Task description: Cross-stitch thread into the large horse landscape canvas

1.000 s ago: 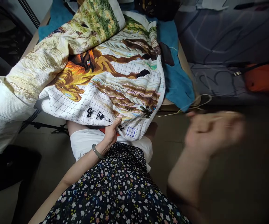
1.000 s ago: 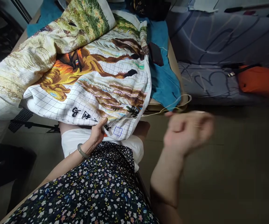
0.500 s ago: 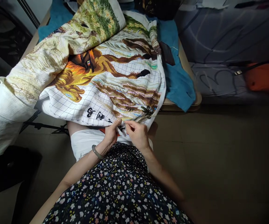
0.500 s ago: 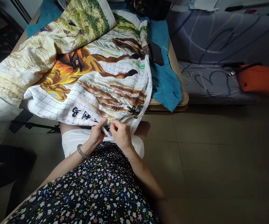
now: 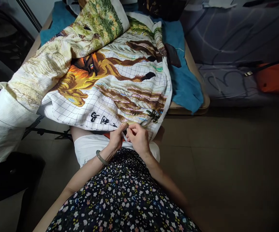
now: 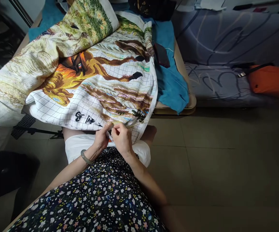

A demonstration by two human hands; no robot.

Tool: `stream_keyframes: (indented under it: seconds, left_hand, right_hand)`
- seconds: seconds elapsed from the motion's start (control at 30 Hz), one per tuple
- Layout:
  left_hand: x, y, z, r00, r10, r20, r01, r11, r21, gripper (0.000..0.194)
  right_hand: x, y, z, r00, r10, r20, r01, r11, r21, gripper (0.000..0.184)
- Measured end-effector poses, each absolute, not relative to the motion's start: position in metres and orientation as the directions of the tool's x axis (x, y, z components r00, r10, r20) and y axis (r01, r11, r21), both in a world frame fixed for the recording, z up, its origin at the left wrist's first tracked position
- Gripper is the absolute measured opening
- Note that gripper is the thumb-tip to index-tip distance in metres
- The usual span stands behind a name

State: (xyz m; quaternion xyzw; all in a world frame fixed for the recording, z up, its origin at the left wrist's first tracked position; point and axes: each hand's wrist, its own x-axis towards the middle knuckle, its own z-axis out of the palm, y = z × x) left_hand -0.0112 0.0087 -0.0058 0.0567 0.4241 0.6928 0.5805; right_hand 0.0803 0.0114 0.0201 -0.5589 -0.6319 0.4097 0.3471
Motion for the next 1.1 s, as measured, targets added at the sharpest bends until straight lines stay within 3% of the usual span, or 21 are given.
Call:
stream_keyframes:
  seconds: [0.1, 0.6, 1.1]
  left_hand:
    - [-0.0113, 0.0116, -0.0026, -0.316, 0.832, -0.456, -0.758, 0.068, 0.649, 0.03]
    - [-0.0091, 0.0148, -0.0051, -0.38, 0.824, -0.421, -0.713, 0.029, 0.701, 0.033]
    - [-0.008, 0.018, -0.0027, -0.404, 0.802, -0.44, -0.689, 0.049, 0.723, 0.018]
  right_hand:
    - [0.0818, 0.0116, 0.0135, -0.137, 0.99, -0.018, 0.35, 0.031, -0.936, 0.014]
    - [0.0829, 0.0098, 0.0095, -0.107, 0.994, 0.021, 0.343, 0.057, -0.937, 0.015]
    - [0.081, 0.0101, 0.0092, -0.106, 0.97, 0.218, 0.545, 0.24, -0.803, 0.019]
